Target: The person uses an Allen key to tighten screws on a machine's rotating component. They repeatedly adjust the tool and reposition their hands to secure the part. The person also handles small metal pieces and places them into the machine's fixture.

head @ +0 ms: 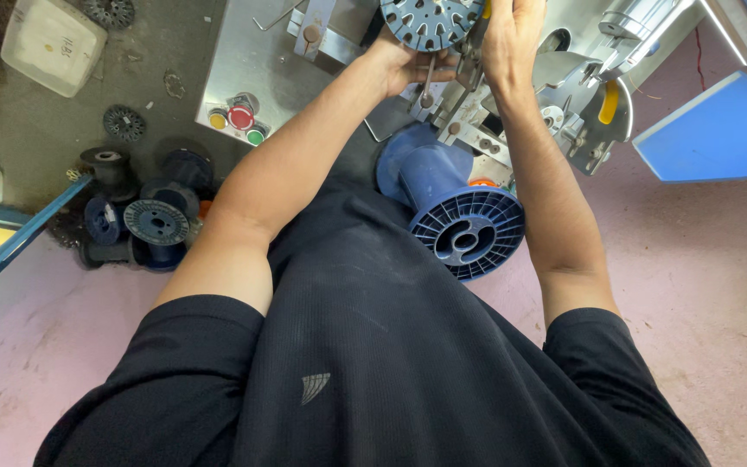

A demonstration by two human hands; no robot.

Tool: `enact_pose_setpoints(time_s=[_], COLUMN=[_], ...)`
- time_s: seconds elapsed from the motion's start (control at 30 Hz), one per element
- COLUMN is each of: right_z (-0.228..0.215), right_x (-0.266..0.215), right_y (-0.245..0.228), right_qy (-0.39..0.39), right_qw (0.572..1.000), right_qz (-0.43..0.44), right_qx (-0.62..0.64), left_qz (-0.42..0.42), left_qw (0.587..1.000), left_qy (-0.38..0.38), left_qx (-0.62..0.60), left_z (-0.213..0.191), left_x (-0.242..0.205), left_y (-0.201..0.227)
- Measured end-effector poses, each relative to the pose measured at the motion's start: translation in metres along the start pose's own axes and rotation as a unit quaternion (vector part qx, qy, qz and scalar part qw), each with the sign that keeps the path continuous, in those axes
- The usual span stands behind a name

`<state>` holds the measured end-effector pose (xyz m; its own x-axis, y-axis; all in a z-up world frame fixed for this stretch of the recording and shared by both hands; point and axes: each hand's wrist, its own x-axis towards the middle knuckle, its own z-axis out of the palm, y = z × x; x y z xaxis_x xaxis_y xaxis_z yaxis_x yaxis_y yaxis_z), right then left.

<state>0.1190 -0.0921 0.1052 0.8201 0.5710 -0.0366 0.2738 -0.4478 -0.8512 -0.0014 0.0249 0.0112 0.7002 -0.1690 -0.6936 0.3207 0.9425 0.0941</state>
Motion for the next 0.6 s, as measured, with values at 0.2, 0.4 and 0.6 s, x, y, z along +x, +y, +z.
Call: enact_pose_setpoints(time_s=[0.2,0.4,0.6], right_z=[0.000,0.000,-0.001], right_x=[0.000,-0.001,0.003], right_y=[0.000,-0.001,-0.009], right_qy=[0.003,0.006,0.002], right_qw=[1.000,1.000,0.998], right_qz=[0.002,-0.010,-0.051], right_qx=[0.005,-0.008,-0.020], left_qz=[-0.010,0.059,0.658], left_qw=[0.999,0.976,0.470], left_qy=[-0.042,-0.124,0.222], left_qx=[-0.014,-0.171,0.545], left_z=[-0.007,-0.032,-0.008], left_x=[0.012,0.050,0.030], left_y=[-0.004,-0.047,-0.040])
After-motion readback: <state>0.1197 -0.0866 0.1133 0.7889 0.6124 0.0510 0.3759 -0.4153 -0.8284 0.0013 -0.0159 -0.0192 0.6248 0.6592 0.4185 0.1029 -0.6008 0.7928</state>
